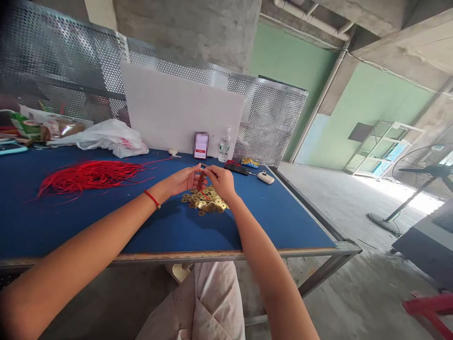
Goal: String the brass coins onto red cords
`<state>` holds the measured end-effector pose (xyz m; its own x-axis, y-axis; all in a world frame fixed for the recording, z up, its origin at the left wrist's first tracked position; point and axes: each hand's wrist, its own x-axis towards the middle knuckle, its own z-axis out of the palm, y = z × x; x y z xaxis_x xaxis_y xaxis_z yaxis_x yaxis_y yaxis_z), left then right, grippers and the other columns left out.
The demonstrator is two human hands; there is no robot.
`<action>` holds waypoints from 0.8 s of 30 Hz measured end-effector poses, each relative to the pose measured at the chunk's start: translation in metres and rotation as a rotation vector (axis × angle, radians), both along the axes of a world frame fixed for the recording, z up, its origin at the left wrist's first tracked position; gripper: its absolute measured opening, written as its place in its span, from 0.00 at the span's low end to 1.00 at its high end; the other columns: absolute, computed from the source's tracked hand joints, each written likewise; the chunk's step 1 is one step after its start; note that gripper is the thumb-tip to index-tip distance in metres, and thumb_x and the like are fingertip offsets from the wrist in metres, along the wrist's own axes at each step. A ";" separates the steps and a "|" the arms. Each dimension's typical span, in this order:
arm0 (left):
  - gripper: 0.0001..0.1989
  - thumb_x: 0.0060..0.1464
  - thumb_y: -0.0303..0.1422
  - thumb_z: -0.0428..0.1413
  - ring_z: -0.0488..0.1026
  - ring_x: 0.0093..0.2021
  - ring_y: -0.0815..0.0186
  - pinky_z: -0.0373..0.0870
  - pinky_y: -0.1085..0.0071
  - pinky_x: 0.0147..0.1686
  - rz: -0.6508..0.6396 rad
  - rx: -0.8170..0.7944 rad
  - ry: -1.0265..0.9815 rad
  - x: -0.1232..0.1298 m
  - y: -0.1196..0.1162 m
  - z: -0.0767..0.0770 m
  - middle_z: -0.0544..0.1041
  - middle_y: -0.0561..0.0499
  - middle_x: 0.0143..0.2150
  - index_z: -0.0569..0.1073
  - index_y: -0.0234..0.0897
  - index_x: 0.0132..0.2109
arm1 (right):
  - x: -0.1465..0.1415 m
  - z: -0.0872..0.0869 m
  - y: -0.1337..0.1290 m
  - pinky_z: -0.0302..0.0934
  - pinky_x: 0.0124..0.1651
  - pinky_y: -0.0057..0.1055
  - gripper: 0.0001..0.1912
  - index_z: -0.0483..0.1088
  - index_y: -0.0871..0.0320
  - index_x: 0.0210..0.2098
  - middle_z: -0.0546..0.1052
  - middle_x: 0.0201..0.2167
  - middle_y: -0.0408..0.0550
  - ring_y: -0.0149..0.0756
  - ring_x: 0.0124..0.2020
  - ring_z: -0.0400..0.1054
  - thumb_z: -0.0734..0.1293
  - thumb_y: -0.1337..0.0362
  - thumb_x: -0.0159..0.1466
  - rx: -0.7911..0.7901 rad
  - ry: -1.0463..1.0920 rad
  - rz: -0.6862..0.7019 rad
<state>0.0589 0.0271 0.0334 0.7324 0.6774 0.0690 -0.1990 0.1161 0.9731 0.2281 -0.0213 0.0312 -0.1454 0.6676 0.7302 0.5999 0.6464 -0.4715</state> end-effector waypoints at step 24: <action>0.22 0.37 0.41 0.69 0.69 0.22 0.73 0.64 0.74 0.25 0.356 0.274 -0.047 0.007 -0.005 0.000 0.76 0.52 0.27 0.77 0.33 0.39 | -0.001 0.000 0.001 0.51 0.31 0.26 0.14 0.73 0.56 0.33 0.73 0.24 0.42 0.31 0.25 0.61 0.59 0.58 0.66 -0.013 -0.045 -0.196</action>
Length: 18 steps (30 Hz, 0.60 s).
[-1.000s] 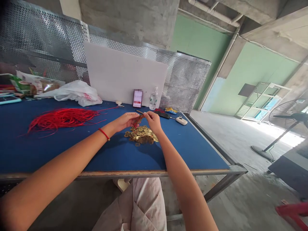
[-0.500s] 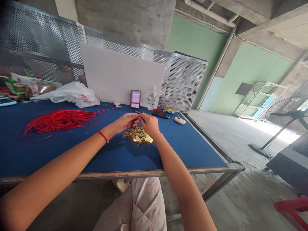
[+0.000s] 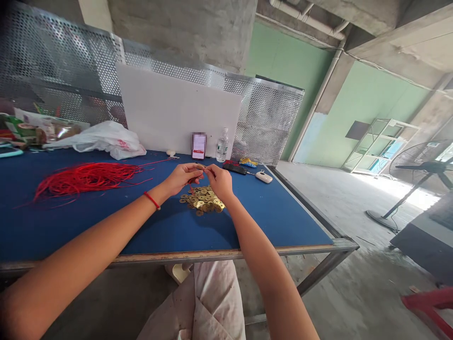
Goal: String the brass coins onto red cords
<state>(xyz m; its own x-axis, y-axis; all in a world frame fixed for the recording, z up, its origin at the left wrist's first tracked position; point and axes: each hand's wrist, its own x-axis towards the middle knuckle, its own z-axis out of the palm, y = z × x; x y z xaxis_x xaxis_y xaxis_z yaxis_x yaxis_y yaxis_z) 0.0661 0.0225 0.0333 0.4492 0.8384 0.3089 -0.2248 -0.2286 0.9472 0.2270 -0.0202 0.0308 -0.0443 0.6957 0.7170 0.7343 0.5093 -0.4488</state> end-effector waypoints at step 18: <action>0.25 0.32 0.40 0.72 0.75 0.28 0.66 0.67 0.70 0.31 0.023 -0.027 0.075 -0.008 0.006 0.001 0.80 0.45 0.31 0.78 0.33 0.39 | 0.002 -0.001 0.002 0.49 0.30 0.27 0.12 0.74 0.56 0.33 0.73 0.24 0.43 0.32 0.25 0.62 0.60 0.60 0.64 -0.062 -0.012 -0.081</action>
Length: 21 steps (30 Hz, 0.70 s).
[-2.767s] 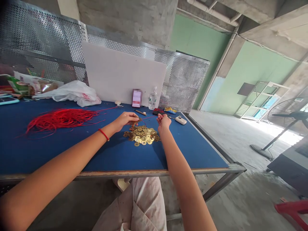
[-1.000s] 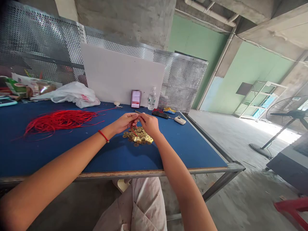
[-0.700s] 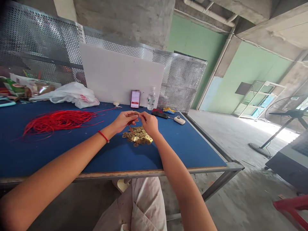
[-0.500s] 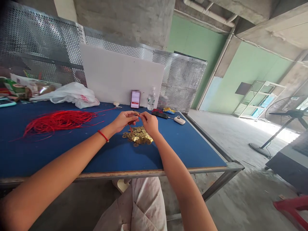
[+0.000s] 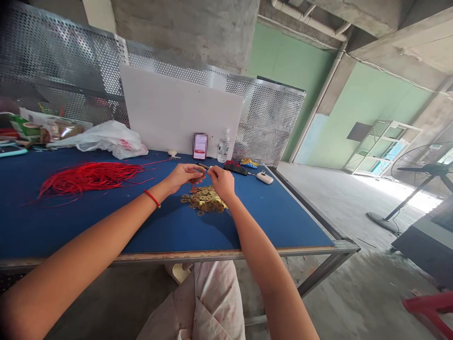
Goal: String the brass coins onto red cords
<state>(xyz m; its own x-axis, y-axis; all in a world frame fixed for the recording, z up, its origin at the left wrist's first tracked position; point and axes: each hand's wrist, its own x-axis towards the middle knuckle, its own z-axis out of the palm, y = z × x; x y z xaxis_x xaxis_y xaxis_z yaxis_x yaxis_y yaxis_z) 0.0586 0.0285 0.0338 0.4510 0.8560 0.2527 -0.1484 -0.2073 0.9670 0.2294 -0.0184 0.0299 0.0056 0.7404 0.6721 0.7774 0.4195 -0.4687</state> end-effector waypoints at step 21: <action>0.19 0.31 0.37 0.71 0.76 0.30 0.62 0.66 0.70 0.28 0.007 -0.071 0.110 -0.003 0.002 -0.001 0.76 0.48 0.26 0.75 0.32 0.31 | 0.003 -0.004 0.006 0.48 0.30 0.27 0.11 0.76 0.54 0.35 0.75 0.25 0.43 0.33 0.27 0.64 0.62 0.60 0.64 -0.048 -0.100 -0.036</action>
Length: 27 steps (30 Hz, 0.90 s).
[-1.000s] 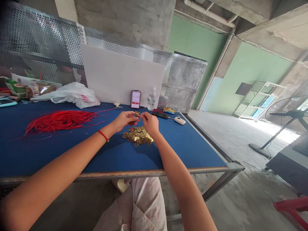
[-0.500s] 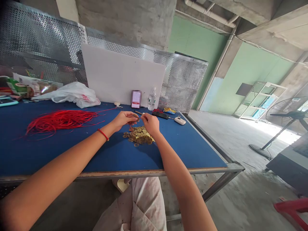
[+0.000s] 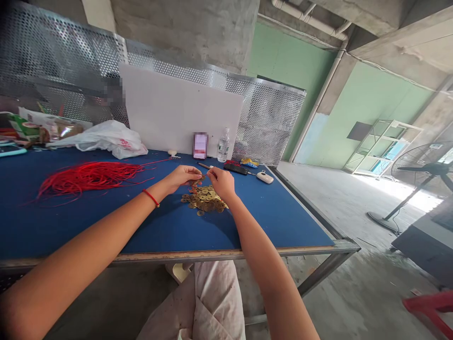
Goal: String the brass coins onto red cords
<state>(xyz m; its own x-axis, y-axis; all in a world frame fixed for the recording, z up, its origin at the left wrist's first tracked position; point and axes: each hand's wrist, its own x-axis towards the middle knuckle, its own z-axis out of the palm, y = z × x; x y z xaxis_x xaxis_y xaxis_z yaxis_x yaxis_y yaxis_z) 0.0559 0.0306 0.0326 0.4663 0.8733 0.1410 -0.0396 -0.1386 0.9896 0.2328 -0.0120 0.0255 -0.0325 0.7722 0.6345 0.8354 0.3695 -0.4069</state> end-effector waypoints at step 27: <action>0.09 0.40 0.34 0.63 0.67 0.22 0.68 0.62 0.71 0.24 0.342 0.342 -0.026 -0.002 0.021 -0.007 0.74 0.50 0.23 0.72 0.35 0.27 | 0.025 -0.004 0.023 0.53 0.29 0.27 0.11 0.71 0.58 0.39 0.68 0.21 0.40 0.31 0.23 0.60 0.64 0.61 0.58 -0.018 0.488 -0.012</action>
<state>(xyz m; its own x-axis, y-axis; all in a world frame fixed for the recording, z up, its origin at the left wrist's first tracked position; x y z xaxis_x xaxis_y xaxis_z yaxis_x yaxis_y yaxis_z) 0.0542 0.0514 0.0257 0.1527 0.8775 0.4546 0.0406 -0.4651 0.8843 0.2576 0.0112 0.0218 0.2742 0.7815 0.5604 0.5500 0.3506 -0.7580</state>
